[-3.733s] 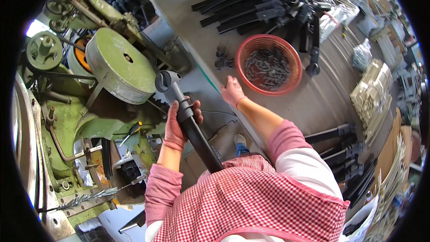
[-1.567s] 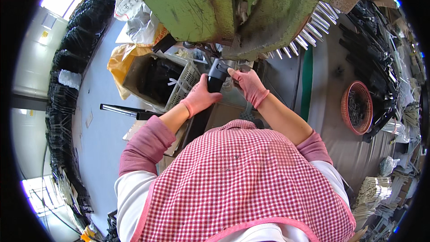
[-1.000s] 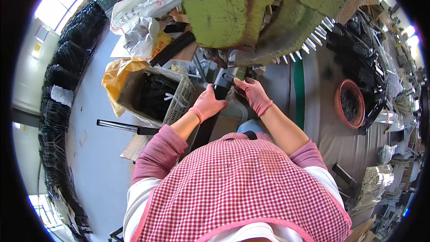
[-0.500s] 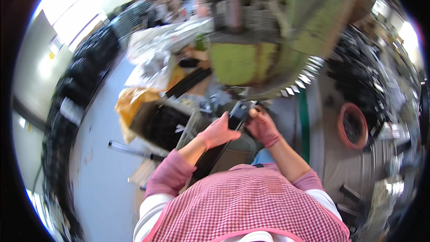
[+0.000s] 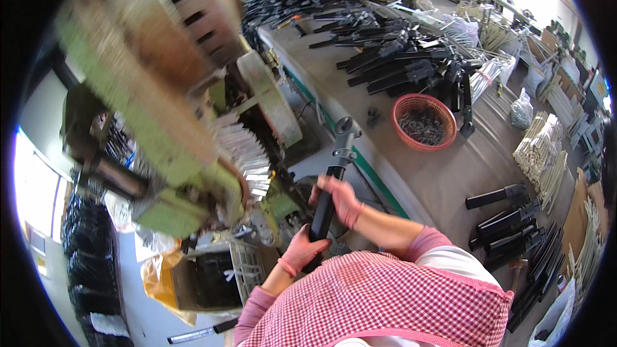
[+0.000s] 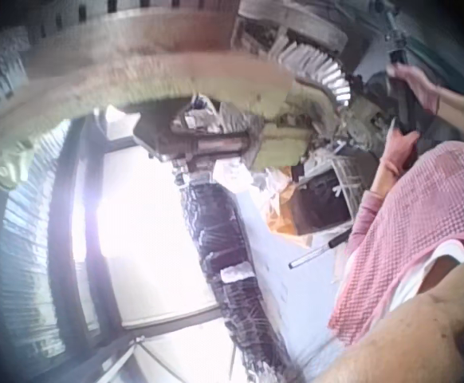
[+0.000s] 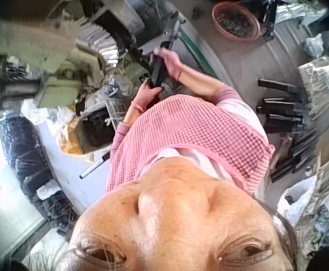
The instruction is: The person repeatedly picks up small metal pieces from a red basket and inserts them into the ends of black plastic handles. They then place the assembled handles on the table. The person continues this process throughout the clip.
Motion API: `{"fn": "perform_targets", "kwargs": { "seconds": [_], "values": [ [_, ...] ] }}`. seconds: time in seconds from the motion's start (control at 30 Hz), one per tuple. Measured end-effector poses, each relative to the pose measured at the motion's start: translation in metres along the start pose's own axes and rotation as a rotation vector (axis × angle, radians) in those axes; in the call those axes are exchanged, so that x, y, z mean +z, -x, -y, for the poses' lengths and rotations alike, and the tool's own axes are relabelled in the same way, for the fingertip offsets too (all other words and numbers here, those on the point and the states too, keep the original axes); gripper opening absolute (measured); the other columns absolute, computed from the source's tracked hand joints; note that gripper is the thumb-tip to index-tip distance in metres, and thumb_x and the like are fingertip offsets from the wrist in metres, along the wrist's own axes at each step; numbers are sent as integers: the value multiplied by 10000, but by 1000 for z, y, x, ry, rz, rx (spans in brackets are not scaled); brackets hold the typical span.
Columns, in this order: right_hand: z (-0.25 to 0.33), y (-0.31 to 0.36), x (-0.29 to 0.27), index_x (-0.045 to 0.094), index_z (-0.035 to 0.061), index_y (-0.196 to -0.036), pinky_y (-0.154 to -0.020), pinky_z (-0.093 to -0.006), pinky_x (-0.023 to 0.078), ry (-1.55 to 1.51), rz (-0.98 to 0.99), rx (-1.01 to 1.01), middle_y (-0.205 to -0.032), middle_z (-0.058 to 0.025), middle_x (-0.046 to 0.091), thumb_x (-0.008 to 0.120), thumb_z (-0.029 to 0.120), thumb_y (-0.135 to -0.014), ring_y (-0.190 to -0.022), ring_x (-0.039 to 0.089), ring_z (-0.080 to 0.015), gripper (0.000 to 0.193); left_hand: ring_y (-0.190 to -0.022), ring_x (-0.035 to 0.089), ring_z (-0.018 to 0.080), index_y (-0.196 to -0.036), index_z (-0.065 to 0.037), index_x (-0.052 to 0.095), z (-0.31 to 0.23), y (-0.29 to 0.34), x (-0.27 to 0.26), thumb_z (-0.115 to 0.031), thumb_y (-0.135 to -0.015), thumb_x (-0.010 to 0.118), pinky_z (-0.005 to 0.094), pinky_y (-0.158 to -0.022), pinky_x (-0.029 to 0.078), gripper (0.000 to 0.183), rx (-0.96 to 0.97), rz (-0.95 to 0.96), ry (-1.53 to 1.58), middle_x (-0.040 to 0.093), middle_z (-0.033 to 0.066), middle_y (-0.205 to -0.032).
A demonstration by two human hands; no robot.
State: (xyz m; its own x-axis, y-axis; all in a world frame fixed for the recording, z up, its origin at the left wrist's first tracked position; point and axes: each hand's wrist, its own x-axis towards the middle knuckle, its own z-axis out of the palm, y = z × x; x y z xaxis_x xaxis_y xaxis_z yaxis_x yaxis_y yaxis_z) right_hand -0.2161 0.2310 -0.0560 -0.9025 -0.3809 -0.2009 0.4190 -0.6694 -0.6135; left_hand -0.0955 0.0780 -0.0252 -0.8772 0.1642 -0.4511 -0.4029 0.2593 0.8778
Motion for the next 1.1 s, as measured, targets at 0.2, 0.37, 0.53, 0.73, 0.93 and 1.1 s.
{"fn": "perform_targets", "kwargs": {
  "seconds": [0.2,0.37,0.53,0.73,0.93,1.1],
  "values": [
    [77,-33,-76,570,16,-663,-487,-415,504,330,-377,300,-595,-113,516,606,-51,-791,-510,559,-265,148,-803,608,128,-1187,24,528,-2,-52,39,-240,-931,690,271,-693,513,402,71,148,106,630,86,-989],
    [258,-183,-99,564,-8,-1146,-748,-311,507,558,-261,-810,-938,-71,617,691,241,-890,-850,591,-149,380,-831,614,114,-1178,9,533,21,-63,52,-109,-968,613,255,-735,515,254,24,56,66,636,67,-1002],
    [313,-115,-183,627,53,-1151,-957,-369,473,1079,-940,-1205,-1094,-166,629,684,111,-820,-1051,611,-294,342,-959,622,133,-1186,6,546,16,-79,64,-83,-988,577,267,-857,495,219,-191,68,268,630,79,-1053],
    [275,128,-376,520,8,-1208,-860,-409,521,1272,-2286,85,-1207,-209,557,632,196,-793,-1047,604,-334,470,-979,635,146,-1168,2,561,-2,-100,74,-95,-982,588,274,-866,502,212,-182,96,-287,630,95,-1065],
    [243,189,-462,439,-54,-1230,-947,-394,516,448,-2085,-7,-1146,-225,625,781,205,-730,-1078,652,-318,659,-771,600,107,-1073,-8,589,-33,-139,111,-114,-945,629,261,-695,499,171,14,199,-152,637,43,-881],
    [219,145,-406,439,44,-1189,-690,-284,510,185,-1182,-796,-988,-66,568,695,-73,-749,-790,563,-147,523,-777,571,93,-1085,-25,610,-101,-209,145,-85,-953,589,231,-682,466,146,224,361,33,628,24,-888]
  ]
}}
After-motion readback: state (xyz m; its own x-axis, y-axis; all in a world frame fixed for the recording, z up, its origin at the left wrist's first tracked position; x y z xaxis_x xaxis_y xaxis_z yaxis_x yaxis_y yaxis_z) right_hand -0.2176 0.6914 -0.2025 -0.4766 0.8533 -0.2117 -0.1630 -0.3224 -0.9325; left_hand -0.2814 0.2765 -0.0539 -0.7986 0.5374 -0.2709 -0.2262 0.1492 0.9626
